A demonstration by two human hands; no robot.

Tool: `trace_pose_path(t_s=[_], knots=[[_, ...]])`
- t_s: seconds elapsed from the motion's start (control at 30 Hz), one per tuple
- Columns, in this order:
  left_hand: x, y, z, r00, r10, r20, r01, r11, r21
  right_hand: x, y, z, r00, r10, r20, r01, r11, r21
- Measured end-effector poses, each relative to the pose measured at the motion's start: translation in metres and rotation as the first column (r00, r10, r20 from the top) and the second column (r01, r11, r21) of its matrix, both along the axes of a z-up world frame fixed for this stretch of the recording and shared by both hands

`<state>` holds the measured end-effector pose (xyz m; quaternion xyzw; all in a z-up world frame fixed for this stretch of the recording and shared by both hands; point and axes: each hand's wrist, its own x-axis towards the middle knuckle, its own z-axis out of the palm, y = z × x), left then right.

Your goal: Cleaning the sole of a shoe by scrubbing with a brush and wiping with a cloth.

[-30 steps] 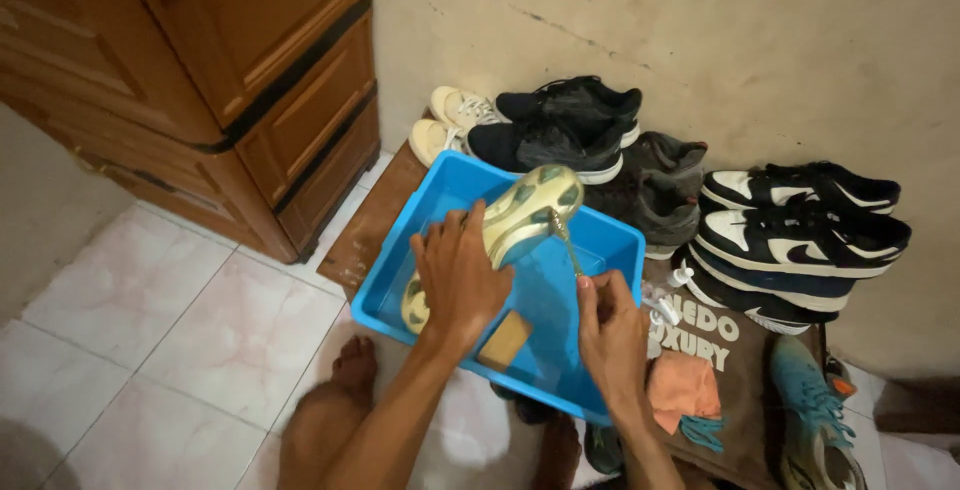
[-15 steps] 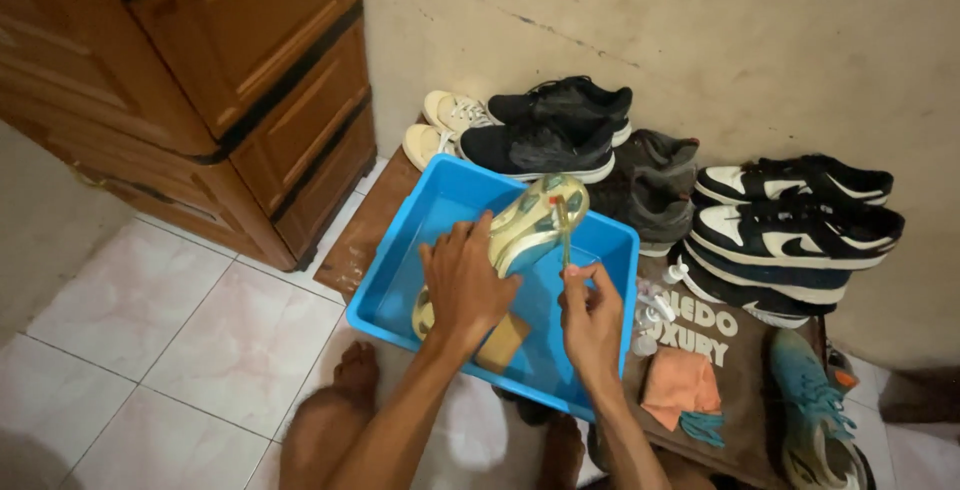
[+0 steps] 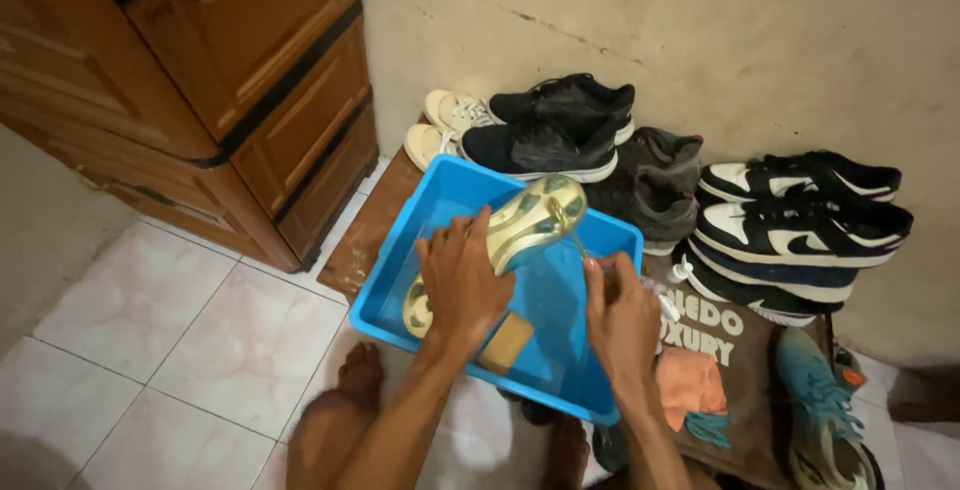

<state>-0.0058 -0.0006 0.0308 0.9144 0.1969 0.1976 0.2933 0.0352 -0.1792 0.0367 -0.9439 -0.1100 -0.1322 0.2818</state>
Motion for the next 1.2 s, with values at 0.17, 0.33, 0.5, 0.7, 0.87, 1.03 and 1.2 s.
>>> trace_pose_path(t_s=[0.17, 0.33, 0.5, 0.7, 0.87, 1.03, 1.2], knots=[[0.006, 0.008, -0.024, 0.989, 0.024, 0.144, -0.031, 0.998, 0.049, -0.003, -0.010, 0.015, 0.998, 0.023, -0.052, -0.020, 0.998, 0.059], [0.005, 0.009, -0.026, 0.997, -0.016, 0.077, 0.018, 1.000, -0.026, -0.004, -0.014, 0.022, 0.982, 0.046, -0.181, -0.013, 0.984, 0.180], [0.004, 0.010, -0.023, 0.984, -0.029, 0.175, 0.021, 0.999, 0.047, 0.004, -0.027, 0.017, 0.997, 0.011, -0.078, 0.001, 0.988, 0.153], [0.005, 0.009, -0.028, 0.982, -0.026, 0.186, 0.012, 0.997, 0.077, 0.011, -0.037, 0.009, 0.989, 0.015, -0.150, -0.003, 0.996, 0.085], [0.005, 0.008, -0.025, 0.980, -0.037, 0.198, 0.023, 0.997, 0.073, 0.003, -0.032, 0.019, 0.992, 0.050, -0.119, -0.035, 0.992, 0.122], [0.001, 0.008, -0.019, 0.979, -0.051, 0.195, 0.038, 0.997, 0.072, 0.005, -0.038, 0.012, 0.994, 0.002, -0.111, 0.004, 0.999, 0.053], [-0.003, 0.008, -0.007, 0.990, -0.106, 0.091, 0.101, 0.993, 0.059, 0.015, -0.057, 0.004, 0.997, 0.078, -0.005, -0.078, 0.996, 0.054]])
